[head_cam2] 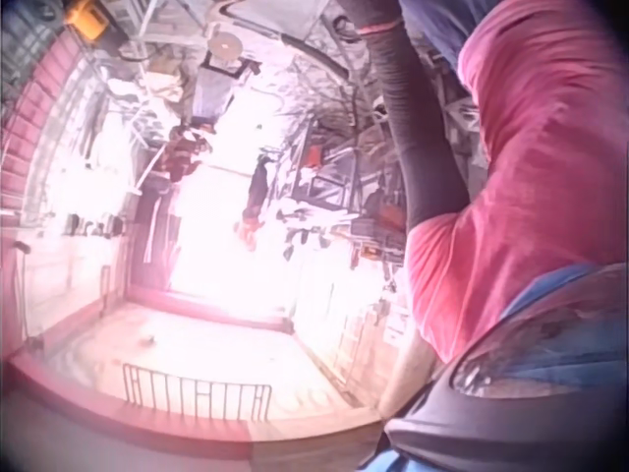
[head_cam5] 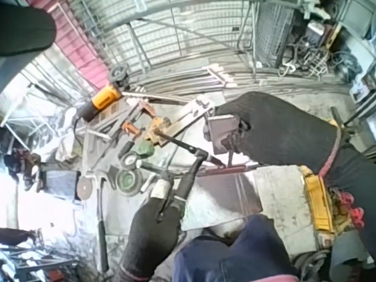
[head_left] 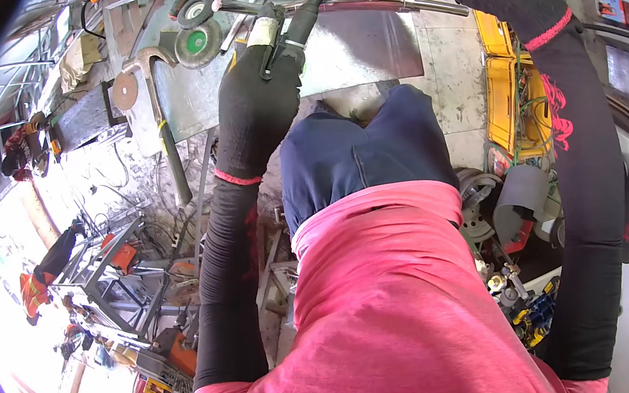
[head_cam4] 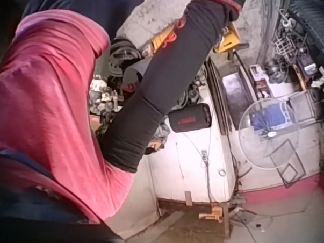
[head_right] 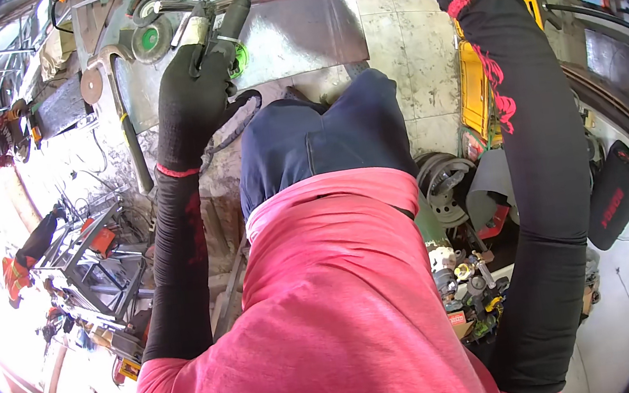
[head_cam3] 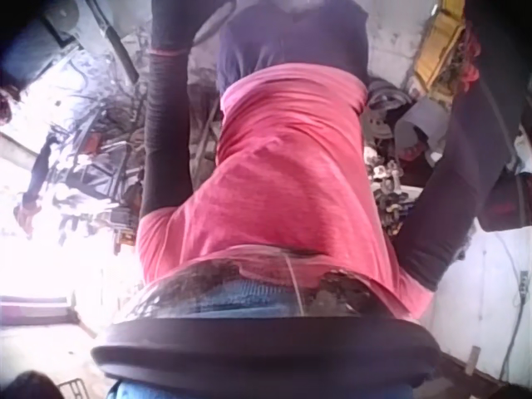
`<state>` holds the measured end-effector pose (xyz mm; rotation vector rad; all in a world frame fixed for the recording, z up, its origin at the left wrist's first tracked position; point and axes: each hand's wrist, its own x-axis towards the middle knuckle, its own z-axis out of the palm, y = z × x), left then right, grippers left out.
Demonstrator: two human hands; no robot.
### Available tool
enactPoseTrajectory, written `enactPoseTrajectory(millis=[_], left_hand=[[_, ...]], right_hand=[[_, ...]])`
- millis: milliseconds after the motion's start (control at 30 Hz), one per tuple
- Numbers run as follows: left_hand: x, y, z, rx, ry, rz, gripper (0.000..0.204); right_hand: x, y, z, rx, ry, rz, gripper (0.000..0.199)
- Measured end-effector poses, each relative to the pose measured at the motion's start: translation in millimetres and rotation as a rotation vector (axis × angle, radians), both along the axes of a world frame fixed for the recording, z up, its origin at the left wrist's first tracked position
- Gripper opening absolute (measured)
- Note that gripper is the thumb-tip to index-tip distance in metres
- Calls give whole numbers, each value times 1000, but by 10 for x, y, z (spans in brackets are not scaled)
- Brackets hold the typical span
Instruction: The recorder is measuring, marking, and TIG welding stainless steel tubing components to assemble a metal structure.
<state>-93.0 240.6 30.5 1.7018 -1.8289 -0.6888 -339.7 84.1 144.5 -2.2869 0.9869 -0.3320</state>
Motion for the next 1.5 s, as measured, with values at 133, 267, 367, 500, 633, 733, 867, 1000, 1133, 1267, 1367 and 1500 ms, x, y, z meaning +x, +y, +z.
enactPoseTrajectory(millis=[133, 267, 367, 500, 633, 733, 867, 1000, 1133, 1267, 1367, 1500], left_hand=[[-27, -12, -7, -40, -35, -27, 21], [-78, -8, -4, 23, 76, 62, 21], [-102, -9, 38, 106, 116, 121, 22], [-104, -26, 100, 22, 1, 52, 21], [-136, -11, 80, 57, 50, 99, 23], [-184, 3, 137, 88, 58, 134, 22], [-221, 24, 87, 27, 81, 140, 19], [-223, 11, 106, -9, 40, 92, 18], [-218, 48, 133, 92, 57, 163, 18], [-146, 2, 68, -103, -68, -15, 20], [-140, 17, 46, -55, -16, 15, 22], [-130, 13, 28, 61, 22, 46, 21]], right_hand=[[-24, -92, -108, 140, -54, -65, 14], [-41, -117, -132, 111, -46, -45, 13], [-39, -131, -137, 121, -60, -34, 14], [4, -101, -82, 117, 4, -84, 14], [-34, -114, -135, 119, -29, -66, 15], [3, -114, -74, 129, -3, -69, 16], [-5, -115, -130, 114, -26, -47, 18], [-21, -41, -111, 95, -34, -67, 21], [-8, -201, -218, 81, -70, -8, 23], [-71, -85, -171, 57, -59, -67, 25], [-52, -81, -168, 54, -31, -84, 24], [-59, -65, -144, 61, -19, -89, 22]])
